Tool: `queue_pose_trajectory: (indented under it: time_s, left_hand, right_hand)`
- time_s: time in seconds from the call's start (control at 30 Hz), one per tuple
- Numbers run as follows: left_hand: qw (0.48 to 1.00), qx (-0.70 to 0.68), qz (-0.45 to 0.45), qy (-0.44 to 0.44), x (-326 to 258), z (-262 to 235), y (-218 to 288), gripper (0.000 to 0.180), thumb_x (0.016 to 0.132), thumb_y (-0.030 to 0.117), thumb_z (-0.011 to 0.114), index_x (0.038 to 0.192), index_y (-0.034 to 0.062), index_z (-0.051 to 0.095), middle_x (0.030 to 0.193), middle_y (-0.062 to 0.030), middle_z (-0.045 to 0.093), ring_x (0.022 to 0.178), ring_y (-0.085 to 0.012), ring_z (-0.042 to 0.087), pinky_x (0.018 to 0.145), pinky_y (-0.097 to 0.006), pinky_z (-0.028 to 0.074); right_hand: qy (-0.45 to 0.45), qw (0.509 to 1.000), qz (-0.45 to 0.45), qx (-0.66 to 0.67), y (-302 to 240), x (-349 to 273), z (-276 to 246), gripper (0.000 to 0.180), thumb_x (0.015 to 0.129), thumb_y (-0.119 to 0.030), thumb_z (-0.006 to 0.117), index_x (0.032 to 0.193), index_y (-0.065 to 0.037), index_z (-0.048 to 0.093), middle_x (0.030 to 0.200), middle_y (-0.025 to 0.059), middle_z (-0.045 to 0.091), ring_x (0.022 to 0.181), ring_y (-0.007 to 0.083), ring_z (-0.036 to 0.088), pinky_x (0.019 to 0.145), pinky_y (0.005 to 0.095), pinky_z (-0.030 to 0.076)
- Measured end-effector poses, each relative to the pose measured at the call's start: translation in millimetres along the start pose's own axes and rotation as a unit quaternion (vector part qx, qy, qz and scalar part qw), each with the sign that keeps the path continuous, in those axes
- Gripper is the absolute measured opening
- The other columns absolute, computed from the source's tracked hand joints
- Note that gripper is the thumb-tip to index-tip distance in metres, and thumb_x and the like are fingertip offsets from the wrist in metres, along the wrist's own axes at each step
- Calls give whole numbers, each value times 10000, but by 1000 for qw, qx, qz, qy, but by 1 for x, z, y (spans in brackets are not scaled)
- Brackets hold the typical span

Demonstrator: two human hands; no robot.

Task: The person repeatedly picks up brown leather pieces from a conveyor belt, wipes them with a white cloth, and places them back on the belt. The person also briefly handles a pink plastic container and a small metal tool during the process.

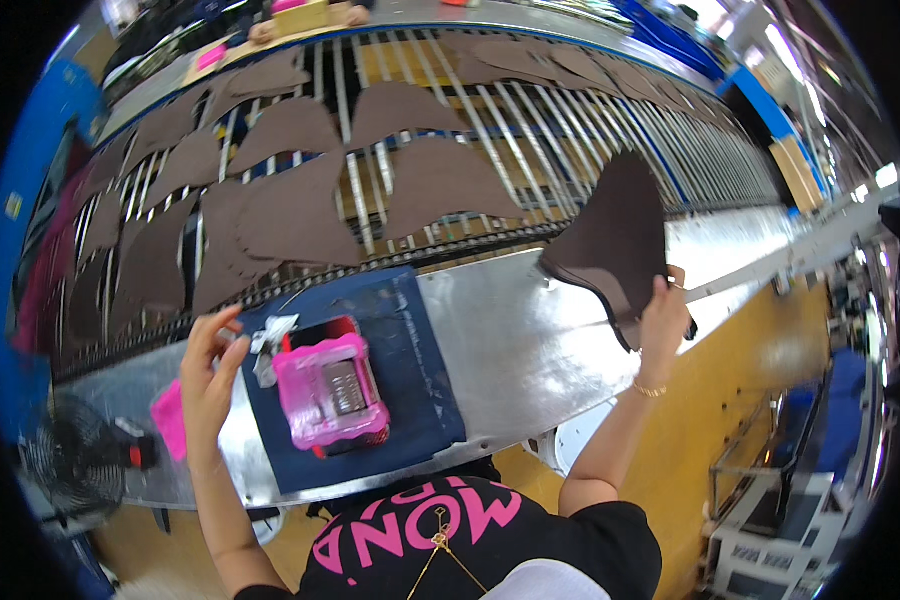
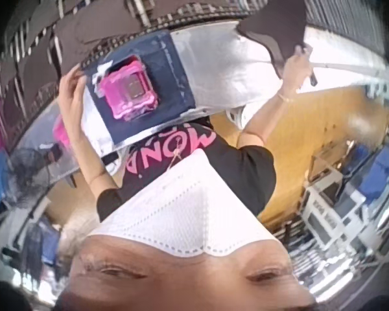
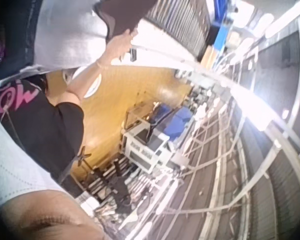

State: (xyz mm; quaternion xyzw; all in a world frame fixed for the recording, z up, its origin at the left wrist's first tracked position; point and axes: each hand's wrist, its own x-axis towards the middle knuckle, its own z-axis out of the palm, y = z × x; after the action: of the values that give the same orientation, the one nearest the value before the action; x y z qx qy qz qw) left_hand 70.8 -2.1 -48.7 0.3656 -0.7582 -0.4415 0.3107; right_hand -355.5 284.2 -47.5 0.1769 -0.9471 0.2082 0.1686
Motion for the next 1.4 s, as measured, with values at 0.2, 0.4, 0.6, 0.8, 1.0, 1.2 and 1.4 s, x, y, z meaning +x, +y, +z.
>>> queue_pose_trajectory:
  time_s: [0.2,0.4,0.6,0.8,1.0,1.2,1.4]
  left_hand:
    - [991,-55,109,47,19,29,31,442,833,81,667,1255,29,549,1147,-70,527,846,-111,552,737,-234,449]
    - [980,-178,-55,71,-1,-41,35,266,917,173,614,1086,-31,584,712,-84,636,494,-117,588,433,-218,445]
    - [984,-23,-31,177,-66,-111,29,179,909,137,616,1000,-17,631,680,-16,607,565,-68,584,481,-186,429]
    - [988,47,-14,146,-88,-92,25,116,900,73,596,943,-31,622,694,-29,611,561,-76,590,474,-195,439]
    - [987,59,-149,-19,-60,-48,8,80,810,-8,642,886,-30,627,697,-65,544,726,-154,610,623,-273,464]
    - [976,157,129,-76,-26,6,19,85,748,50,707,827,45,674,762,-72,552,697,-232,571,587,-329,444]
    - [934,199,229,-190,0,71,42,107,772,198,693,758,93,683,842,-34,498,832,-218,544,648,-354,470]
  right_hand:
    - [-38,827,-139,544,-111,-36,-22,236,946,-183,580,1087,-16,492,961,62,588,874,108,512,784,243,414]
    - [-236,737,-253,581,-204,-102,-7,344,851,-38,674,1141,0,492,1080,74,553,976,153,529,829,278,427]
    - [-311,675,-476,470,-229,-143,29,259,799,-5,690,1044,-35,614,849,127,699,689,254,673,636,288,510]
    - [-278,658,-546,437,-220,-136,20,354,694,-20,688,1038,-77,628,942,96,705,788,251,687,674,324,526]
    - [-322,739,-497,322,-155,-113,24,261,741,-20,642,995,-71,675,908,86,710,774,238,685,710,278,520]
    - [-416,786,-243,388,-58,-94,33,160,807,6,702,963,26,671,873,47,687,783,104,592,732,250,470]
    - [-395,825,-297,275,14,-32,-29,280,812,-101,713,1038,34,617,974,105,634,921,233,556,879,324,405]
